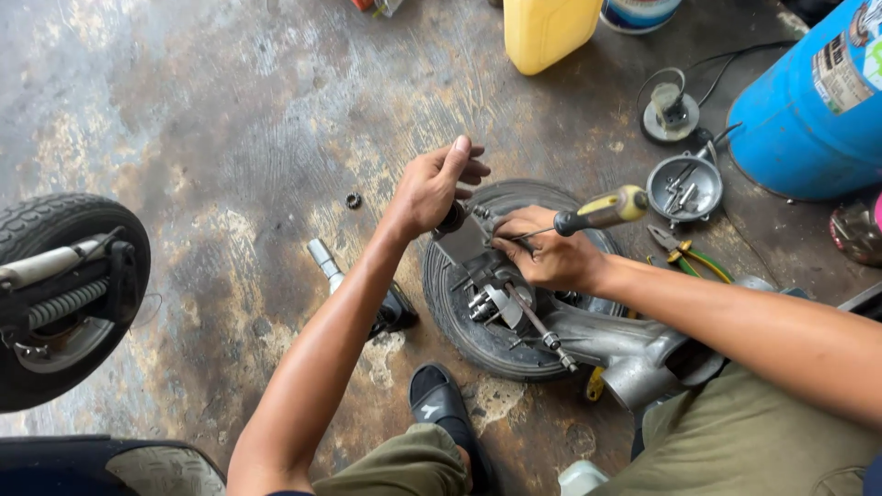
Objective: The person sits on the workshop floor working on a scooter engine and transmission assembly resting on a tire. They reposition the metal casing, scrape at its surface with a yellow utility knife, and use a screwdriver to work on fasteners and components on the assembly.
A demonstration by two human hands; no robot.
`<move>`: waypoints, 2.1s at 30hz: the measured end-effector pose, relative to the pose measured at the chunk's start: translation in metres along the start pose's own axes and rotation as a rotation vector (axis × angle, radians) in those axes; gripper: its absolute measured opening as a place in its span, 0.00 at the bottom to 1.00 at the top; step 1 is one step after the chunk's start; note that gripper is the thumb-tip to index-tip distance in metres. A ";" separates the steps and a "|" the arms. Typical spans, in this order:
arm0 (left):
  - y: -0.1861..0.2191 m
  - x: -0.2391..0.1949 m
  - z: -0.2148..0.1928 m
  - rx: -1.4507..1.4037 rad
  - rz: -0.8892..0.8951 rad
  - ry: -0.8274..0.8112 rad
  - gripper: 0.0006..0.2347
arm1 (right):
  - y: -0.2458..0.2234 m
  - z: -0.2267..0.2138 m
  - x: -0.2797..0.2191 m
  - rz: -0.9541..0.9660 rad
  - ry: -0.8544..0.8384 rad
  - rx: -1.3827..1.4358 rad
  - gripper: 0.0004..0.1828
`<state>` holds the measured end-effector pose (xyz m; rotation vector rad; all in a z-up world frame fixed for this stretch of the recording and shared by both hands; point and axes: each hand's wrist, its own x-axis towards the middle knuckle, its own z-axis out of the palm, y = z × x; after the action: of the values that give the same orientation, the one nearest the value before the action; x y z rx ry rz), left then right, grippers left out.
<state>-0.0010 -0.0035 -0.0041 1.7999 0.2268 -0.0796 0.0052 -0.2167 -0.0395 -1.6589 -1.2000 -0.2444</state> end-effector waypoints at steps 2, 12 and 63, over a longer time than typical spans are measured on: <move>0.002 -0.005 0.003 -0.002 -0.014 -0.009 0.24 | 0.010 0.004 -0.013 0.039 0.010 0.043 0.03; -0.001 -0.002 0.001 -0.009 0.003 -0.022 0.25 | 0.011 0.005 -0.008 0.019 -0.015 -0.007 0.03; 0.005 -0.008 -0.001 -0.013 0.031 -0.023 0.22 | 0.037 -0.001 -0.008 0.969 -0.148 0.462 0.07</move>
<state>-0.0078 -0.0040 0.0021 1.7880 0.1831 -0.0768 0.0309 -0.2206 -0.0666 -1.6564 -0.3891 0.7130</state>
